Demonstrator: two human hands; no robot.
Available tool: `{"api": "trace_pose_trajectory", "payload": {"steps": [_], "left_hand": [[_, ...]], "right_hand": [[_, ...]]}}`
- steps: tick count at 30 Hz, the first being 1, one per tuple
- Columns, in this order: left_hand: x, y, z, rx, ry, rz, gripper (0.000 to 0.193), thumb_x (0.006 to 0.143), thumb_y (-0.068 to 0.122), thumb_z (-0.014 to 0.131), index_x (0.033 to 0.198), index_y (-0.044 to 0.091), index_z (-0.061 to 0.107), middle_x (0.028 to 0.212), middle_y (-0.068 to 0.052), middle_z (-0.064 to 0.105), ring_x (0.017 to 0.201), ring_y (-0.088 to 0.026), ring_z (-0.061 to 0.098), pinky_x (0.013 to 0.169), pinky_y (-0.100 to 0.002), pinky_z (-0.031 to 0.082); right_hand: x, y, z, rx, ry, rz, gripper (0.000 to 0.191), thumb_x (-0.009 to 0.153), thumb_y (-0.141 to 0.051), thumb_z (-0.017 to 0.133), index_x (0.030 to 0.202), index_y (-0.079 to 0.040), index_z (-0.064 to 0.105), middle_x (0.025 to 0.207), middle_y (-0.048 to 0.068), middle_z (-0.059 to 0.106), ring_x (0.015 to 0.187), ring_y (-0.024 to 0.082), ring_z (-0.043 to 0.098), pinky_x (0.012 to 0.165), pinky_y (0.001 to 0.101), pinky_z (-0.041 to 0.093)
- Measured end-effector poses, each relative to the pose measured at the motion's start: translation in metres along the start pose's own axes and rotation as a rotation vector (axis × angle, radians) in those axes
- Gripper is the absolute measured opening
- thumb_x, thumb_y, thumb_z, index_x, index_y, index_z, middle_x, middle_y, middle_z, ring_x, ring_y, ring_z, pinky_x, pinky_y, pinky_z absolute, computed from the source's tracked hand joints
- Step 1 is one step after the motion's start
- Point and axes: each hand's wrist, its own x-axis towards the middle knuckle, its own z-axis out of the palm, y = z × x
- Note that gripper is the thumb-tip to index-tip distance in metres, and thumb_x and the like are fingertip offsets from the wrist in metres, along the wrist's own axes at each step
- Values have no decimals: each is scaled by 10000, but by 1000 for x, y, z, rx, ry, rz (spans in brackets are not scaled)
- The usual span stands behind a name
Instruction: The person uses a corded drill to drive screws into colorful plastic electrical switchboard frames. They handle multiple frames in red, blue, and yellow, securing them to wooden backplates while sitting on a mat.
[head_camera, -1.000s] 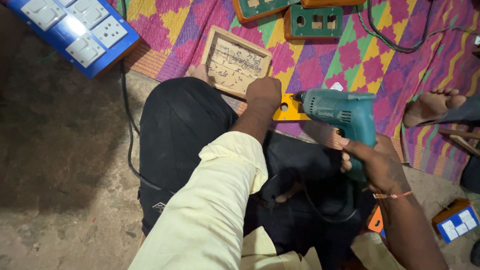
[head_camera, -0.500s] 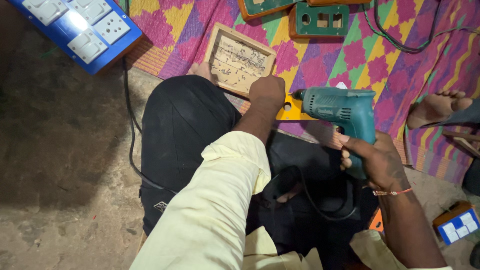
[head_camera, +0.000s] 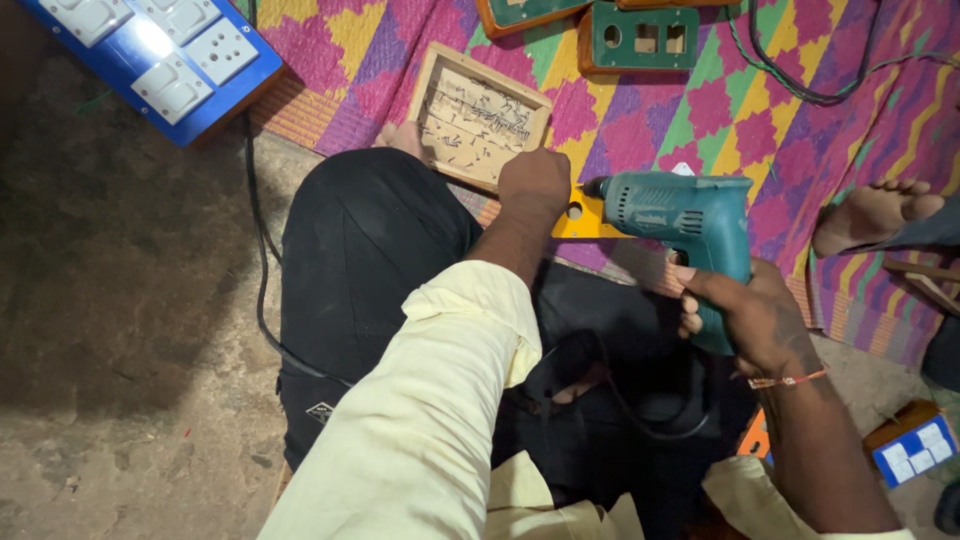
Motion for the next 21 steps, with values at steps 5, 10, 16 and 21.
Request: {"api": "trace_pose_trajectory", "payload": {"steps": [5, 10, 16, 21], "left_hand": [[0, 0, -3, 12, -11, -8, 281, 943, 202, 551, 1097, 136, 777, 1102, -114, 756, 1030, -297, 737, 826, -429, 601], [-6, 6, -12, -37, -29, 0, 283, 971, 214, 539, 1097, 137, 781, 1121, -119, 756, 1050, -307, 731, 856, -441, 593], [-8, 5, -22, -32, -21, -5, 284, 954, 217, 544, 1098, 138, 776, 1120, -115, 752, 1047, -307, 729, 852, -446, 592], [-9, 6, -18, 3, -15, 16, 283, 944, 207, 547, 1096, 142, 777, 1111, -114, 752, 1043, -302, 733, 842, -437, 599]], "right_hand": [[6, -25, -5, -295, 39, 146, 243, 879, -197, 725, 893, 42, 683, 652, 127, 628, 531, 222, 623, 545, 373, 532], [17, -53, -13, -317, -69, 148, 286, 873, -216, 719, 819, 60, 670, 628, 124, 621, 513, 220, 602, 520, 380, 521], [21, -66, -11, -361, -108, 139, 259, 854, -195, 730, 835, 60, 689, 651, 122, 638, 529, 211, 613, 529, 372, 505], [19, -67, -13, -481, -42, 157, 261, 855, -214, 726, 838, 44, 687, 660, 121, 648, 540, 227, 620, 542, 386, 501]]}}
